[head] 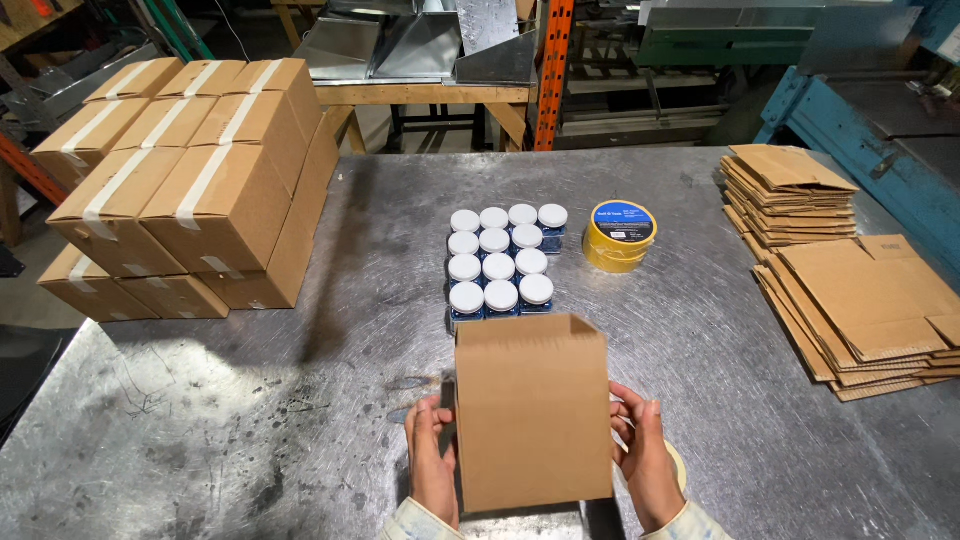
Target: The person assembles flat cardboard boxes on a metal table, places a roll of tape inside each, closes the flaps, and seals them with packing tape. The sealed boxes are then stacked on the table.
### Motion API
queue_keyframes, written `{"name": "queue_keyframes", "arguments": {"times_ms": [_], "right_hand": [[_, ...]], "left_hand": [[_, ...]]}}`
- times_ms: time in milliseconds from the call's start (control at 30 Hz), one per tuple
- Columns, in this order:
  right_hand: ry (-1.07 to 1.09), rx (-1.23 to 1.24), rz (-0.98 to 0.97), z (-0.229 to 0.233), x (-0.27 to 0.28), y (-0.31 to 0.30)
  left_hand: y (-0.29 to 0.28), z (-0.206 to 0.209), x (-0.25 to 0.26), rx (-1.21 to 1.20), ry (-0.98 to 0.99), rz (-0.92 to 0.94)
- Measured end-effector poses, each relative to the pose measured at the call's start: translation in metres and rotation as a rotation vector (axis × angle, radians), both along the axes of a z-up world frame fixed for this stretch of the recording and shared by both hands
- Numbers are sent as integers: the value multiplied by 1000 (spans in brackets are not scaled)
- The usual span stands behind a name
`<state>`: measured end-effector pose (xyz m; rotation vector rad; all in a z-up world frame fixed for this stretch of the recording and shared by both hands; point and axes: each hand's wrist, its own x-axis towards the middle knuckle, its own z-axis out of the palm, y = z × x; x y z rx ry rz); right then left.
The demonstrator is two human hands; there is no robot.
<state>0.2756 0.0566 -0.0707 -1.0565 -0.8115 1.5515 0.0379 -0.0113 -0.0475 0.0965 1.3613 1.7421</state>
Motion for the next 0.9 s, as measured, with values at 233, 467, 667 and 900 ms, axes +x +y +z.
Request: {"name": "queue_keyframes", "arguments": {"times_ms": [233, 467, 667, 900], "right_hand": [[-131, -217, 5, 31, -20, -15], [-519, -271, 212, 22, -19, -13], [-580, -326, 234, 24, -14, -13], [-524, -350, 317, 38, -6, -5]], "left_hand": [[-2, 8, 6, -106, 160, -134], [6, -35, 0, -364, 422, -322], [1, -23, -1, -353, 632, -386], [13, 25, 18, -226, 1522, -585]]}}
